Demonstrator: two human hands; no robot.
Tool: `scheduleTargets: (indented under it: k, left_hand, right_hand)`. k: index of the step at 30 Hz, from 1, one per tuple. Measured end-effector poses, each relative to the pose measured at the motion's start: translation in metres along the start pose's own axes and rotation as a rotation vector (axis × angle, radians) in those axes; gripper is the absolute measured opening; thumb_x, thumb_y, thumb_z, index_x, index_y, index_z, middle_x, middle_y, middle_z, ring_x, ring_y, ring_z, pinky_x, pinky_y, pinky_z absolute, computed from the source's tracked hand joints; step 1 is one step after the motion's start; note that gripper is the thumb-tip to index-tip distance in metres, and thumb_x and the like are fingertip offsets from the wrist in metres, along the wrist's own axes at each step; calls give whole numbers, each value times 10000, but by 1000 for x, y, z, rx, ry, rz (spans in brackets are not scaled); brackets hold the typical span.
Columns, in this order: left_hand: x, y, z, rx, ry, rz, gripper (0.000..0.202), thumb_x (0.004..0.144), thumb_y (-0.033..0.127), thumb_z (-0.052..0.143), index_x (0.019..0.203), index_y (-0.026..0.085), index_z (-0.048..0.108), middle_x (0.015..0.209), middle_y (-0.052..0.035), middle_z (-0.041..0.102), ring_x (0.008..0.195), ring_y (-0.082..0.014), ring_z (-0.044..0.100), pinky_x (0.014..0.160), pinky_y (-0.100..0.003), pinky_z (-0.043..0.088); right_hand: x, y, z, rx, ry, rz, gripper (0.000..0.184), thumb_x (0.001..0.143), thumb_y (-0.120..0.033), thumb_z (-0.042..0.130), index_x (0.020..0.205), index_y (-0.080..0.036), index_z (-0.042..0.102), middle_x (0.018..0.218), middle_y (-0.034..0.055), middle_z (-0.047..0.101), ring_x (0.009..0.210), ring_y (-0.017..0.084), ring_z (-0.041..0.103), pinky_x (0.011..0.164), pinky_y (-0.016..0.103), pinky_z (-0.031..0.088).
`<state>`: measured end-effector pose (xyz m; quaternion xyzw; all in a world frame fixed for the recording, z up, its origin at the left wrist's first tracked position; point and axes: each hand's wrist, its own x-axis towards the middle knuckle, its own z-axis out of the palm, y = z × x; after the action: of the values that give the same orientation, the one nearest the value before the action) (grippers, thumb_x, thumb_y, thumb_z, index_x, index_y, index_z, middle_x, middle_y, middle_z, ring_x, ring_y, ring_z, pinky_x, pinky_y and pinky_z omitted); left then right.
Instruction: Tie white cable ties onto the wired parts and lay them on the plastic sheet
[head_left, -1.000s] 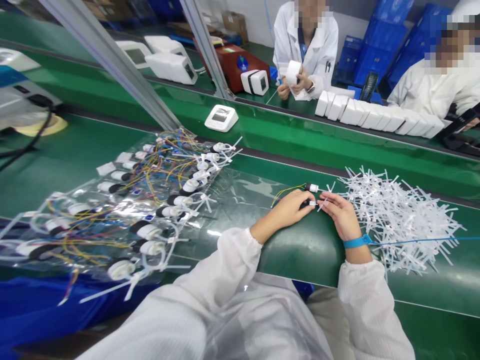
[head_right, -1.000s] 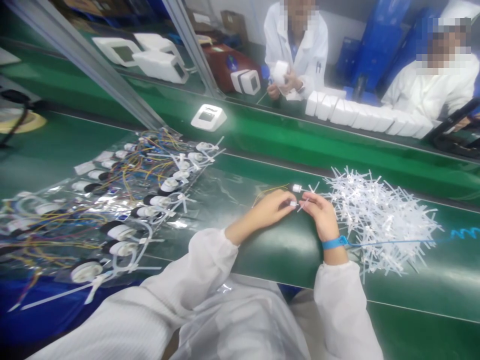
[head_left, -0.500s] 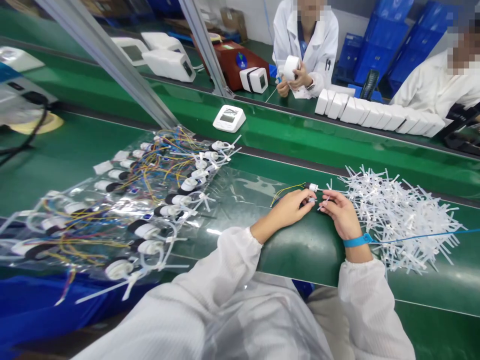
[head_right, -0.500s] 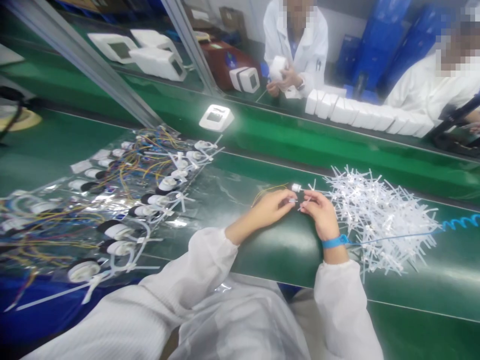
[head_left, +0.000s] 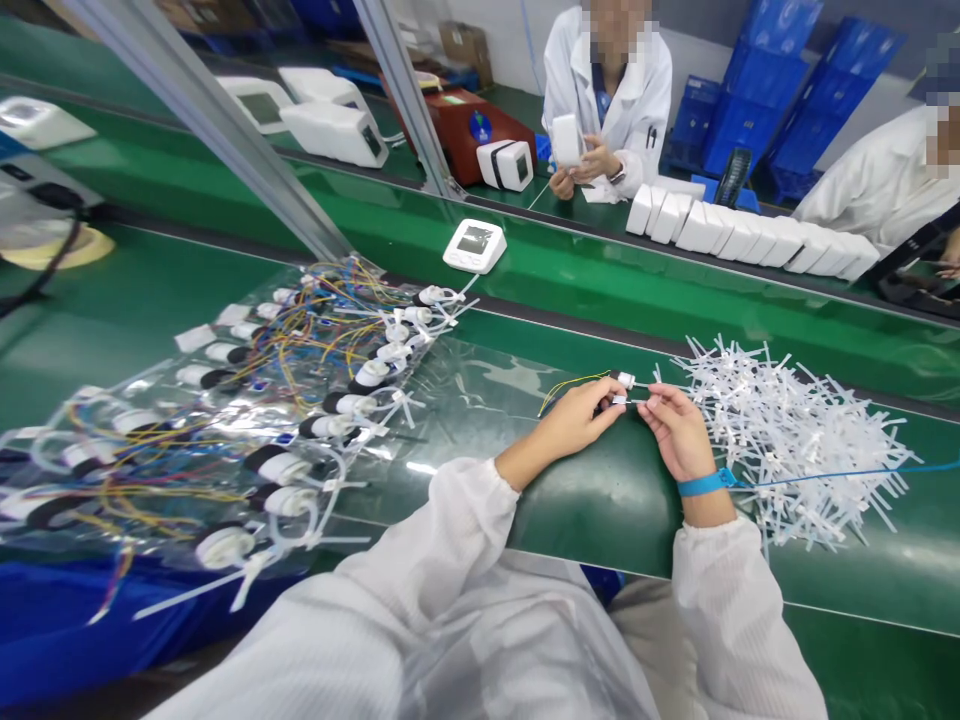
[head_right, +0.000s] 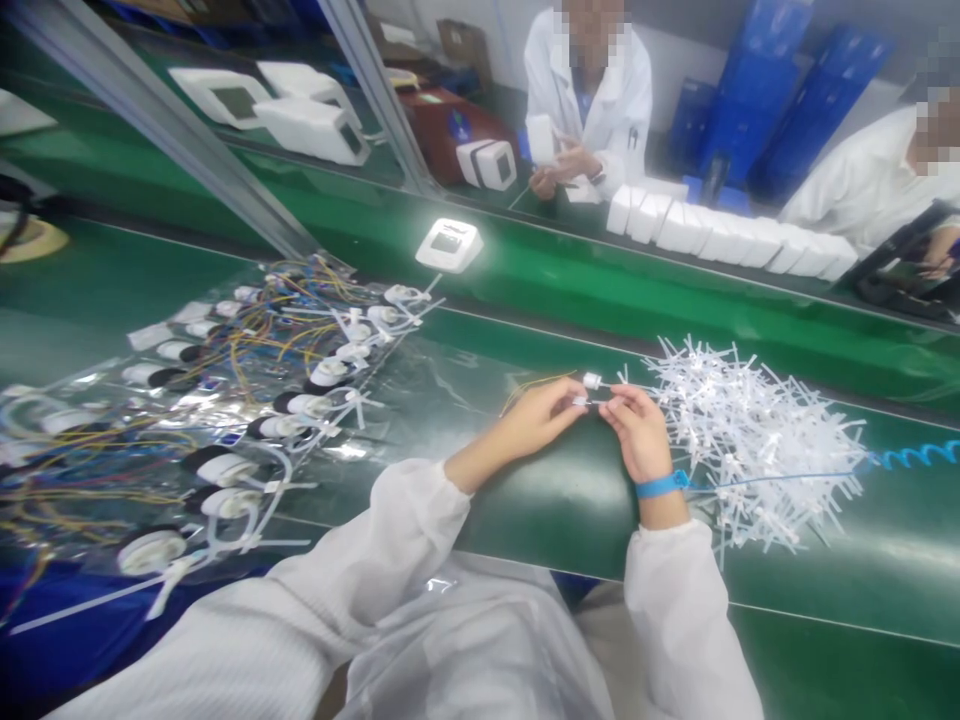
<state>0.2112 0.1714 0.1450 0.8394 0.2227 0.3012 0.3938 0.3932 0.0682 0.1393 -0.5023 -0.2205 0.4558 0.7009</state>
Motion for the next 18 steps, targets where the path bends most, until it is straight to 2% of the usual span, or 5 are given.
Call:
scheduleTargets:
  k: [5,10,15,18]
  left_hand:
    - [1,-2,0,7,-23,45,193,1091,293,606,1197,228,754,1076,-45,800,884,-203,701,858,-320,516]
    - [2,-1,0,17,-38,48,182,1082,278,615,1178,238,765,1064,-38,806,902,-211,711,859,-319,518]
    - [2,0,1,3,-38,68,174,1079,266,620,1166,245,769,1087,-32,816,942,-214,726,872,-313,519]
    - [3,0,0,4,-35,47,173,1091,288,614,1161,244,766,1077,-32,816,921,-209,726,856,-309,518]
  right_hand:
    - [0,0,3,-5,-10,-1,368,668,-359,1027,964,-246,840,858,-6,723,839,174,717,892,345,672]
    - [-3,-1,7,-26,-37,4,343,685,-333,1014,960,-240,831,869,4,754,843,172,716,856,322,639]
    - [-6,-2,10,-113,-103,32,282,725,-344,987,941,-243,837,834,10,765,814,173,697,734,288,579]
    - [-5,-2,11,-103,-89,32,282,715,-361,1000,908,-244,831,834,12,770,819,176,707,735,290,577]
